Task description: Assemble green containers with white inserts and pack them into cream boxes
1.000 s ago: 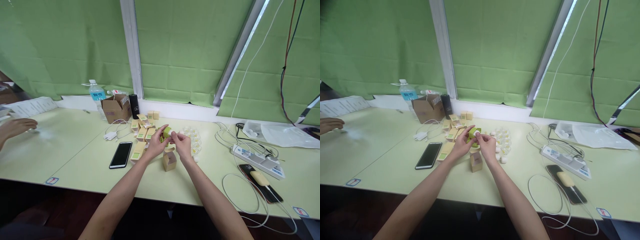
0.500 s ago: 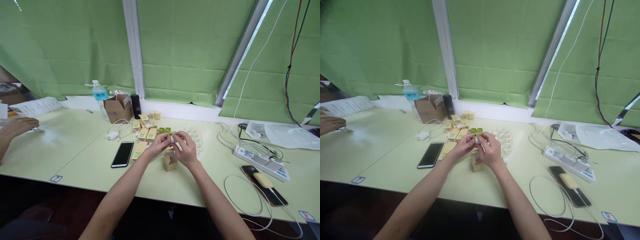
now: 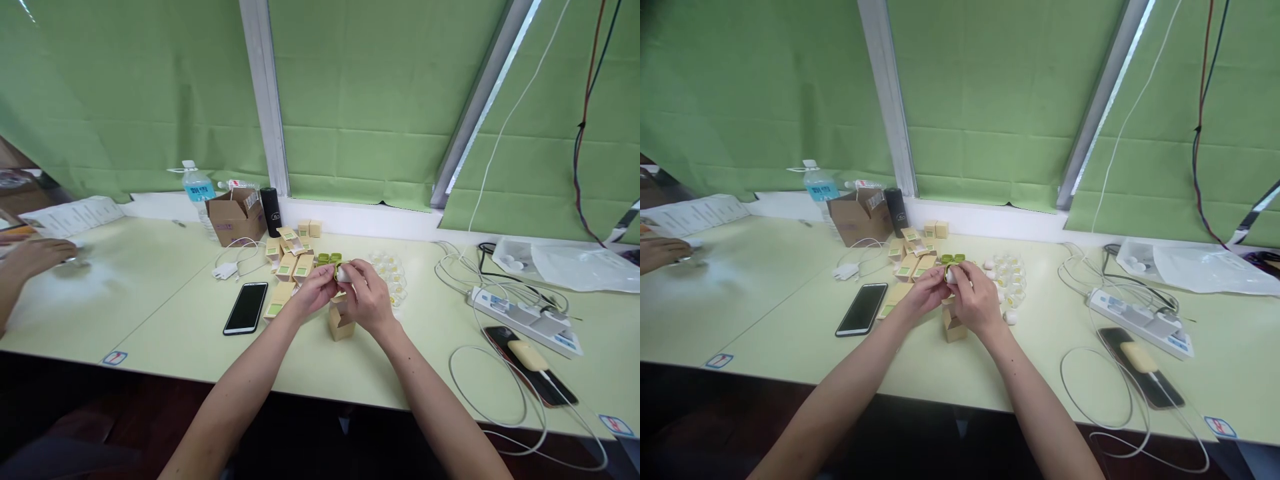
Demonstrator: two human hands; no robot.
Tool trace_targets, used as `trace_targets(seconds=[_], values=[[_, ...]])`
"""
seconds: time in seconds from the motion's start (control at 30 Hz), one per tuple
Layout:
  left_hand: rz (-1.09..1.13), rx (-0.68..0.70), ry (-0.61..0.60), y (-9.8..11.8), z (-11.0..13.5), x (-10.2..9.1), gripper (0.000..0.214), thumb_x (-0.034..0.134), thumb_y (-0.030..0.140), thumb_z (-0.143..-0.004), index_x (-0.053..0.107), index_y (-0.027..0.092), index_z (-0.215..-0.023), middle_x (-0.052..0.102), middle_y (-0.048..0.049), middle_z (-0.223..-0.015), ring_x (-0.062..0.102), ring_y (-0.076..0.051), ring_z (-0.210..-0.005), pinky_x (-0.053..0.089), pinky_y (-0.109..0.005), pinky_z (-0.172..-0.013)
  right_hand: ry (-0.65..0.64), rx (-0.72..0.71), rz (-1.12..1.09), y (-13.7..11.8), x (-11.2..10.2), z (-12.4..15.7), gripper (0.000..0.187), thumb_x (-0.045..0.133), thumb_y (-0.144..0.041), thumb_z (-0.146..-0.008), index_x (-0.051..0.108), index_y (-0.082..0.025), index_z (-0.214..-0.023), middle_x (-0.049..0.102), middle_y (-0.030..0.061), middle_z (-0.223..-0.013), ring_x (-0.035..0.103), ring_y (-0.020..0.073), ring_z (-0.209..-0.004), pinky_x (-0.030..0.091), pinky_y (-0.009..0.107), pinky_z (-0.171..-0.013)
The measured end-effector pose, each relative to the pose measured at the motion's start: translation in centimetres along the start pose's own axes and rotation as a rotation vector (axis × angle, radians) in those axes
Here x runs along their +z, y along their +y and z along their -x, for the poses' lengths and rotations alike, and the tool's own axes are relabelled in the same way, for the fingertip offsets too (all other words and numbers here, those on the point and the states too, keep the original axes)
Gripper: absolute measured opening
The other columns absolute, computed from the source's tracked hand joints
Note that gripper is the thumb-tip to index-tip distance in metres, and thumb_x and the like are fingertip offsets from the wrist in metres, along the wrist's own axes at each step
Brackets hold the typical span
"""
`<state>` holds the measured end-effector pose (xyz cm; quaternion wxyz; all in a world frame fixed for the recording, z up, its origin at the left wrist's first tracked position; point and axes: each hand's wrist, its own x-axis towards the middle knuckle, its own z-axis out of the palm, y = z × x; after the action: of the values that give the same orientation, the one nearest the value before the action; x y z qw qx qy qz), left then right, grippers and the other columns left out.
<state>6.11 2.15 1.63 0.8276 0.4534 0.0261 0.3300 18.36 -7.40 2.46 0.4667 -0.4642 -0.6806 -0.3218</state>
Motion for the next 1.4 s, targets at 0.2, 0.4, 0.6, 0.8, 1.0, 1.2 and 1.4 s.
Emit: trace_targets(seconds=[0.2, 0.4, 0.6, 0.8, 1.0, 1.2, 1.4], values=[[-0.072, 0.036, -0.031, 0.2, 0.1, -0.2, 0.028, 0.078, 0.036, -0.081, 0.073, 0.013, -0.095, 0.064, -0.0066, -0.087, 0.06, -0.016, -0.081, 0.048, -0.028, -0.075, -0.056, 0.032, 0.047, -0.1, 0.3, 0.1, 0.033, 0.048, -0.012, -0.098, 0.061, -0.017, -0.128, 0.066, 0.017, -0.114, 0.067, 0.0248, -0.104, 0.06, 0.035, -0.078], [-0.194, 0.089, -0.057, 0.1, 0.3, -0.5, 0.051, 0.085, 0.035, -0.077, 0.066, 0.022, -0.123, 0.064, -0.0052, -0.102, 0.063, -0.014, -0.085, 0.05, -0.024, -0.074, -0.059, 0.017, 0.071, -0.1, 0.3, 0.0, 0.032, 0.047, -0.012, -0.098, 0.059, -0.017, -0.128, 0.067, 0.0172, -0.114, 0.066, 0.0251, -0.105, 0.06, 0.035, -0.077], [-0.179, 0.116, -0.052, -0.3, 0.1, -1.2, 0.054, 0.088, 0.039, -0.074, 0.066, 0.023, -0.12, 0.063, -0.0031, -0.099, 0.062, -0.012, -0.082, 0.049, -0.022, -0.071, -0.034, -0.008, 0.072, -0.5, 0.1, -0.5, 0.034, 0.045, -0.008, -0.096, 0.059, -0.015, -0.127, 0.066, 0.017, -0.111, 0.066, 0.0249, -0.101, 0.059, 0.034, -0.076], [-0.142, 0.106, -0.045, 0.1, 0.3, -0.8, 0.055, 0.089, 0.039, -0.072, 0.067, 0.024, -0.12, 0.063, -0.0026, -0.097, 0.063, -0.013, -0.083, 0.049, -0.022, -0.074, -0.063, 0.018, 0.075, -0.7, 0.2, -0.8, 0.038, 0.042, -0.011, -0.098, 0.056, -0.017, -0.133, 0.066, 0.017, -0.113, 0.066, 0.0253, -0.101, 0.058, 0.035, -0.076], [-0.195, 0.131, -0.033, 0.3, 0.6, -0.1, 0.05, 0.084, 0.038, -0.078, 0.067, 0.021, -0.121, 0.063, -0.0034, -0.092, 0.062, -0.014, -0.084, 0.049, -0.025, -0.075, -0.067, 0.03, 0.105, -0.6, 0.6, -0.5, 0.038, 0.043, -0.012, -0.097, 0.058, -0.016, -0.132, 0.066, 0.0174, -0.115, 0.066, 0.0259, -0.101, 0.059, 0.036, -0.078], [-0.272, 0.173, 0.034, -0.3, 0.1, -0.4, 0.053, 0.083, 0.043, -0.077, 0.065, 0.021, -0.121, 0.064, -0.0019, -0.089, 0.06, -0.012, -0.073, 0.048, -0.023, -0.067, -0.068, 0.034, 0.121, -0.5, 0.8, -0.4, 0.039, 0.042, -0.013, -0.098, 0.057, -0.018, -0.134, 0.067, 0.0169, -0.115, 0.067, 0.0265, -0.101, 0.059, 0.038, -0.08], [-0.252, 0.18, -0.019, 0.1, 0.4, -0.1, 0.052, 0.082, 0.041, -0.079, 0.064, 0.019, -0.124, 0.067, -0.0054, -0.098, 0.065, -0.014, -0.084, 0.05, -0.024, -0.075, -0.025, 0.009, 0.126, -0.4, 0.8, -0.5, 0.037, 0.045, -0.011, -0.097, 0.059, -0.017, -0.131, 0.068, 0.0154, -0.107, 0.067, 0.0232, -0.092, 0.057, 0.033, -0.07]])
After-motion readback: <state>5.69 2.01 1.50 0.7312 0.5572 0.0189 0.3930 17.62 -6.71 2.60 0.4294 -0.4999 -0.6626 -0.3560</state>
